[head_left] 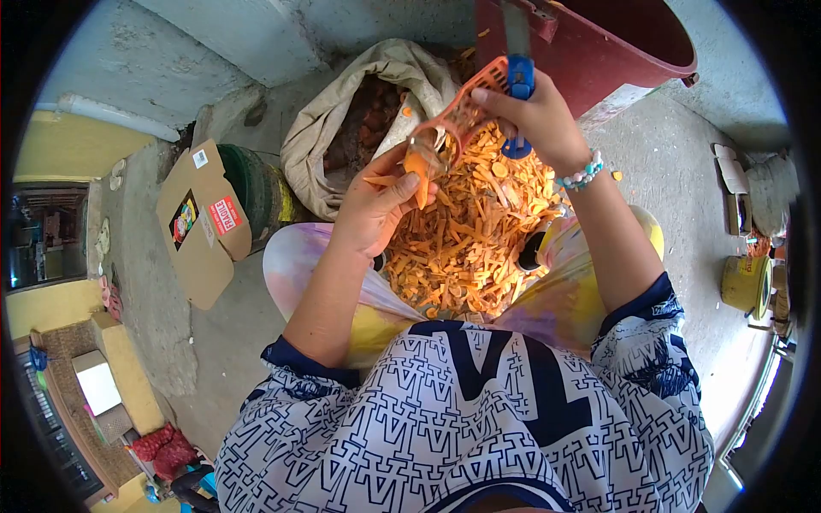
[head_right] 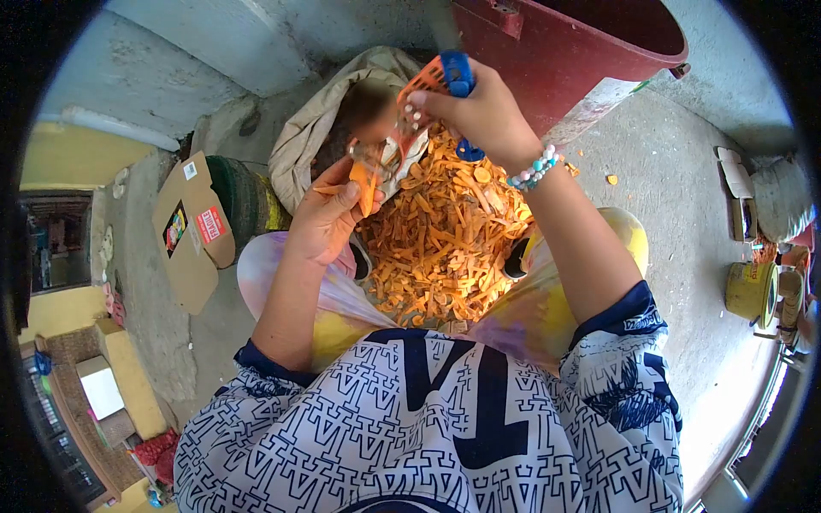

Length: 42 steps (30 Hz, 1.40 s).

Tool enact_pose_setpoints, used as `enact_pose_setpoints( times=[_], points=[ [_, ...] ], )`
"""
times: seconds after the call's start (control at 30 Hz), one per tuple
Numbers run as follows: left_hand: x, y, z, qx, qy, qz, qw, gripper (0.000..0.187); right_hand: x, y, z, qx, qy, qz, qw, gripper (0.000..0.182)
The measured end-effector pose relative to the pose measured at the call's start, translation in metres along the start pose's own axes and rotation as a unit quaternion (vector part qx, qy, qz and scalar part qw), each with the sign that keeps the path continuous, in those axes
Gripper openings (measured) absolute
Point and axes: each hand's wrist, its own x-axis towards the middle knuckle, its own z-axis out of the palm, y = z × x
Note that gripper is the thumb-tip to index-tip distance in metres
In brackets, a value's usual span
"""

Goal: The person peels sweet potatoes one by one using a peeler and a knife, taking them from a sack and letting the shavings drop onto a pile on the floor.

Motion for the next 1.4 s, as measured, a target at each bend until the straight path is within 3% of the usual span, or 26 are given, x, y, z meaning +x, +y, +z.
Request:
enact_pose_setpoints(
  times=[0.13,0.3,0.4,0.47,0.5,0.57,0.6,0.67,0.7,0.77,0.9,0.97,1.07,1.2,1.3,1.33,1.37,1.4],
  points=[
    [-0.001,0.002,0.011,0.046,0.038,0.031,0.998,0.053,-0.007,-0.011,0.009,-0.039,-0.048,0.008,0.998,0.024],
    [-0.002,0.002,0.007,0.082,-0.006,0.011,0.997,0.051,-0.003,-0.008,0.009,-0.034,-0.064,0.038,0.997,0.024],
    [-0.002,0.005,0.005,0.098,-0.012,-0.011,0.995,0.049,0.01,0.004,0.005,-0.086,-0.022,-0.001,0.996,0.025],
    [-0.001,0.005,0.002,0.103,-0.006,-0.026,0.994,0.048,0.027,0.022,-0.007,-0.068,0.05,-0.115,0.99,0.026],
    [-0.001,0.005,0.001,0.087,-0.01,-0.043,0.995,0.049,0.038,0.031,-0.018,-0.068,0.05,-0.115,0.99,0.026],
    [-0.002,0.005,0.0,0.07,-0.013,-0.058,0.996,0.049,0.052,0.035,-0.035,-0.198,0.242,-0.228,0.922,0.024],
    [-0.002,0.005,0.0,0.049,-0.035,-0.068,0.996,0.053,0.05,0.031,-0.038,-0.198,0.242,-0.229,0.922,0.024],
    [-0.003,0.005,0.002,0.024,-0.055,-0.076,0.995,0.057,0.037,0.017,-0.042,-0.124,0.181,-0.057,0.974,0.017],
    [-0.005,0.007,0.005,0.025,-0.072,-0.057,0.995,0.064,0.032,0.017,-0.036,-0.124,0.178,-0.058,0.975,0.017],
    [-0.005,0.009,0.007,0.028,-0.088,-0.038,0.995,0.071,0.022,0.015,-0.02,0.032,0.067,-0.066,0.995,0.021],
    [0.002,0.008,0.007,0.098,0.019,0.023,0.995,0.062,0.003,0.007,-0.01,0.035,0.023,0.014,0.999,0.018],
    [0.003,0.007,0.007,0.124,0.053,0.053,0.989,0.056,0.003,0.01,-0.012,0.019,0.033,0.023,0.999,0.016],
    [0.007,-0.005,0.0,0.221,0.132,0.185,0.948,0.043,0.003,0.022,-0.006,0.103,0.104,0.069,0.987,0.013],
    [0.007,-0.009,0.009,0.343,0.218,0.226,0.885,0.048,-0.013,0.027,0.028,0.101,0.101,0.088,0.986,0.02],
    [0.009,-0.015,0.002,0.283,0.202,0.282,0.894,0.044,-0.007,0.041,0.024,0.048,0.165,0.132,0.976,0.023],
    [0.008,-0.014,0.003,0.285,0.201,0.281,0.894,0.044,0.003,0.055,0.01,-0.07,0.21,0.066,0.973,0.023],
    [0.006,-0.009,0.007,0.271,0.19,0.297,0.896,0.041,0.011,0.059,-0.005,-0.095,0.251,0.103,0.958,0.021],
    [0.005,-0.005,0.01,0.256,0.179,0.312,0.897,0.039,0.016,0.059,-0.018,-0.027,0.249,0.106,0.962,0.02]
  ],
)
